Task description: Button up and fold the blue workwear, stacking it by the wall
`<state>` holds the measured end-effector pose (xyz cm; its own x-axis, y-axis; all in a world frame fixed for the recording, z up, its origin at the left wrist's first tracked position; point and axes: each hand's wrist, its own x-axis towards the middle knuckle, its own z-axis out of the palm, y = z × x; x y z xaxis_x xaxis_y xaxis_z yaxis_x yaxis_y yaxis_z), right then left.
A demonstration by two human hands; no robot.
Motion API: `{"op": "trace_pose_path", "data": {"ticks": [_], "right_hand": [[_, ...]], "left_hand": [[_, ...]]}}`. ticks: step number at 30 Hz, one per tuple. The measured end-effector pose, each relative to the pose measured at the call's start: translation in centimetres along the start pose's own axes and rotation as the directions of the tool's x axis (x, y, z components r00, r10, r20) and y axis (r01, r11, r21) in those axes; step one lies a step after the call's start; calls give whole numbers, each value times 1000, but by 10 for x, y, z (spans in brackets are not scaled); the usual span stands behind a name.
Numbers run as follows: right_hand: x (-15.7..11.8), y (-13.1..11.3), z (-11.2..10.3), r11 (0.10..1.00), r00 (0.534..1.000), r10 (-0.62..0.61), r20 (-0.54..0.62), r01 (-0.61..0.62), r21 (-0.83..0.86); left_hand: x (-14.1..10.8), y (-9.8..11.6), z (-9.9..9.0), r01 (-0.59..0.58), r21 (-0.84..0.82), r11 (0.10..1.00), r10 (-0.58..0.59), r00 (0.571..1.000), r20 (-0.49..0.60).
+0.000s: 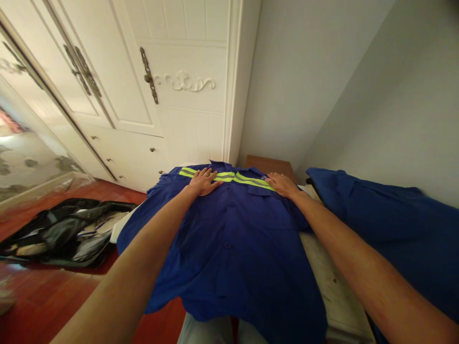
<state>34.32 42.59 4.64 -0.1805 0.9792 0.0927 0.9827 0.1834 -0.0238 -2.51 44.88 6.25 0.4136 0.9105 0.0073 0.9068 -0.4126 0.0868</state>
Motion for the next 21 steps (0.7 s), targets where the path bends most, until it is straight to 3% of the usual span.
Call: {"op": "trace_pose_path", "data": {"ticks": [3, 8, 12, 15, 17, 19, 21], "right_hand": [[-3, -11, -8, 999, 994, -11, -110, 6, -52], [-28, -48, -27, 993, 967, -95, -237, 75, -89], [-89, -92, -52, 940, 916, -317, -246, 338, 45], [-156, -118, -68, 791, 811, -574, -111, 584, 180], [-197, -126, -72, 673, 694, -719, 38, 683, 284], [-227, -125, -71, 608, 594, -786, 171, 693, 387], [-244, -118, -67, 614, 576, -782, 239, 646, 454]], "left_hand": [[5, -3, -2, -9, 15, 1000, 9, 1000, -15], [-3, 10, -15, -38, 84, 996, 52, 983, -173], [-43, 9, -30, -89, -61, 994, 74, 973, -217], [-92, -9, -32, -213, -80, 974, 201, 970, -137], [-125, -26, -28, -259, -67, 963, 256, 965, -53], [-150, -45, -21, -260, -70, 963, 261, 965, 12], [-164, -62, -15, -228, -81, 970, 232, 972, 33]]}}
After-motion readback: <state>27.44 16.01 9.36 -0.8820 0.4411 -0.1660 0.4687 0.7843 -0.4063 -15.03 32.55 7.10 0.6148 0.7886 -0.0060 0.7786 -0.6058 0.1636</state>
